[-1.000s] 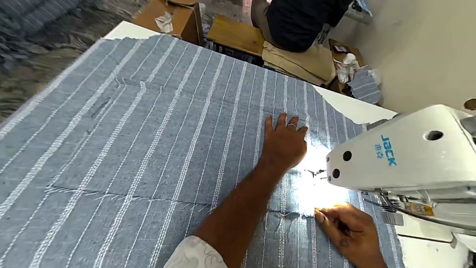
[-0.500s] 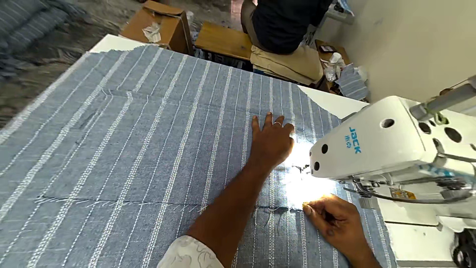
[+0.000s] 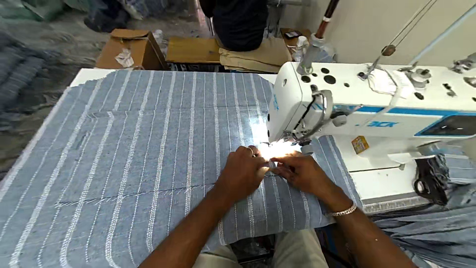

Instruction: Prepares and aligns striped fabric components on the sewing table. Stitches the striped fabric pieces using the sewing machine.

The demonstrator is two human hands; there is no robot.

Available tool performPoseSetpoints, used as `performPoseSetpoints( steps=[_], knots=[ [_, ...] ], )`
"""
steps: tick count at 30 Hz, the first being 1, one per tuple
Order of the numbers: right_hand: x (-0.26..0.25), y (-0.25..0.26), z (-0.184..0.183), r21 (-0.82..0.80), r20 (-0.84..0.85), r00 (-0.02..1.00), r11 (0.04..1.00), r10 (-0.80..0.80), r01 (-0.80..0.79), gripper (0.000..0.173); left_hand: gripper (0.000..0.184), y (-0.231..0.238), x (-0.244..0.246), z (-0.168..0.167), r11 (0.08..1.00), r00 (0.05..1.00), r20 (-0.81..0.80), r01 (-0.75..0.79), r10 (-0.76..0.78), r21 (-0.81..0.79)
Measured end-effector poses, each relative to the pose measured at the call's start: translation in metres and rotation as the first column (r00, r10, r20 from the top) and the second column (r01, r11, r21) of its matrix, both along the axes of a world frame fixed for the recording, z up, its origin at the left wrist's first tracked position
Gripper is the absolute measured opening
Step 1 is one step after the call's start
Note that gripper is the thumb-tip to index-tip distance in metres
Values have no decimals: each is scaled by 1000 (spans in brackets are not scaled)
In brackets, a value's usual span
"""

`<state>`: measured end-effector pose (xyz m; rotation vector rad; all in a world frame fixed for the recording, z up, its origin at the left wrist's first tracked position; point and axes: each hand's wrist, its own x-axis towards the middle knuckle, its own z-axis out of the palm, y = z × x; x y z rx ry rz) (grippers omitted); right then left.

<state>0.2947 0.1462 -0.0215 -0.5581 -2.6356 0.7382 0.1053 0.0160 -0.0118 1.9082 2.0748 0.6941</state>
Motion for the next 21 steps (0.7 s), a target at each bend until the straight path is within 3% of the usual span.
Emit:
performPoseSetpoints(
  steps=[6, 8, 12, 15, 18, 21],
  knots=[
    [-9, 15, 28, -45, 324, 936, 991, 136, -128, 40, 35, -5, 0, 0, 999, 999, -41, 11, -13, -47],
    [-10, 18, 29, -36, 350, 923, 987, 162, -159, 41, 37, -4, 0, 5, 997, 999, -43, 23, -26, -76],
    [-12, 22, 8, 18, 108, 987, 992, 122, -125, 23, 27, 7, -4, 7, 994, 998, -60, 8, -15, -106],
    [-15, 18, -8, 37, -67, 998, 999, 6, -3, 20, 18, 16, -6, -2, 998, 983, -184, 31, -20, 60],
    [-9, 5, -10, 75, -59, 998, 997, -33, 38, 20, 22, 7, 9, -14, 986, 951, -310, 55, -3, 159],
    [5, -6, -4, 121, 10, 1000, 992, -27, 26, 21, 39, -14, 31, -19, 1000, 925, -379, -10, 0, -23]
  ],
)
